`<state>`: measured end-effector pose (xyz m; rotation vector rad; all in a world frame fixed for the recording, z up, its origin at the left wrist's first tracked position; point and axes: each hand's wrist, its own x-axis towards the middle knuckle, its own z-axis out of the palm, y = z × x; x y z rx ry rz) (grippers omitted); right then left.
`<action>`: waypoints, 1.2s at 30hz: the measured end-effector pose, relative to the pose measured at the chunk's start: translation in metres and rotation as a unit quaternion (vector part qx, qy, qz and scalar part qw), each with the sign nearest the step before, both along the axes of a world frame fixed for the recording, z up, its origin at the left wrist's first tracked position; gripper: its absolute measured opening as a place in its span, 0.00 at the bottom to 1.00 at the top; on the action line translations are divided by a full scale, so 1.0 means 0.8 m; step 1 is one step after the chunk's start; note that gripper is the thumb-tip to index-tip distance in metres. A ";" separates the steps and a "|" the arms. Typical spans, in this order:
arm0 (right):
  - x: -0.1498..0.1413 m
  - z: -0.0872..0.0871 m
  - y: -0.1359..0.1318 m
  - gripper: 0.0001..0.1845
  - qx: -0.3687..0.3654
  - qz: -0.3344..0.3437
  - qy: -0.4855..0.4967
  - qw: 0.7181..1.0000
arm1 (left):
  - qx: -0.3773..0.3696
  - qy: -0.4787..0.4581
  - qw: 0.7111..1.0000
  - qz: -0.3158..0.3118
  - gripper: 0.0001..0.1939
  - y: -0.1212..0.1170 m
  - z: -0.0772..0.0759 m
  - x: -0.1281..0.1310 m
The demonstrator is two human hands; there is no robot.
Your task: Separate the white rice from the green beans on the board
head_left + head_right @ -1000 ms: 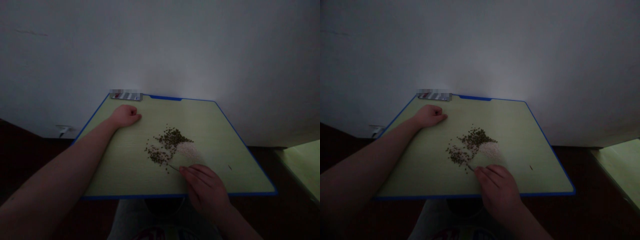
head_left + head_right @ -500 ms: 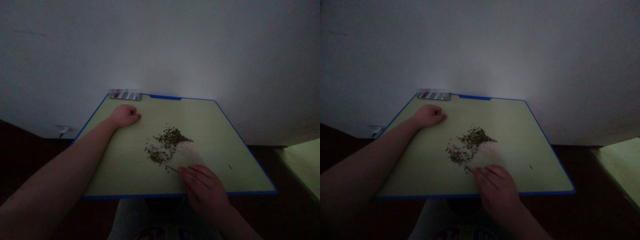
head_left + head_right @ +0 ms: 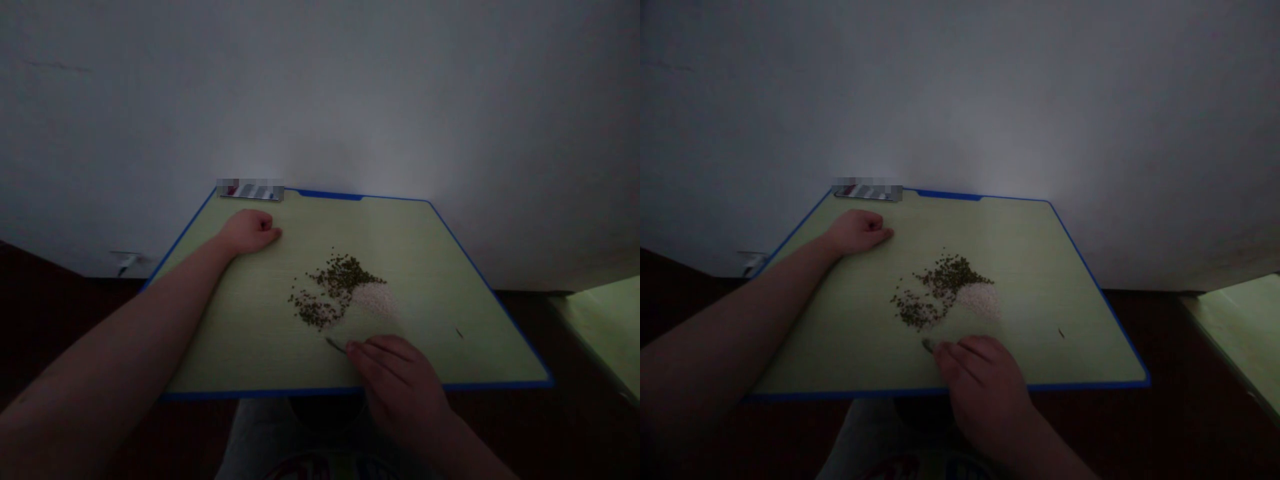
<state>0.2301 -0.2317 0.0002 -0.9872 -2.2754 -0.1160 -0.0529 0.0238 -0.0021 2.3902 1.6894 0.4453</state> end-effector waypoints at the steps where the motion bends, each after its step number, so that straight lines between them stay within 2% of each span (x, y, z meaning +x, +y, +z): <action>1: -0.003 -0.001 -0.001 0.17 0.005 -0.004 -0.010 1.000 | -0.003 0.000 1.000 0.002 0.19 0.000 0.000 0.000; 6: -0.006 -0.011 -0.004 0.19 0.028 -0.039 -0.062 0.997 | -0.003 -0.004 1.000 0.000 0.19 0.000 0.000 0.000; 14: 0.029 -0.011 -0.001 0.17 0.066 -0.094 -0.094 0.989 | 0.000 -0.005 1.000 0.004 0.19 -0.001 0.001 0.001; 18: 0.033 -0.009 -0.007 0.16 0.067 -0.093 -0.092 0.989 | 0.001 0.003 1.000 0.004 0.19 -0.001 0.002 0.001; 26: 0.013 -0.015 -0.010 0.18 0.052 -0.079 -0.090 0.991 | -0.002 0.007 1.000 0.002 0.19 0.002 -0.003 -0.003; 36: 0.037 -0.010 -0.001 0.16 0.070 -0.124 -0.089 0.986 | -0.016 -0.022 1.000 0.009 0.18 -0.001 0.002 0.000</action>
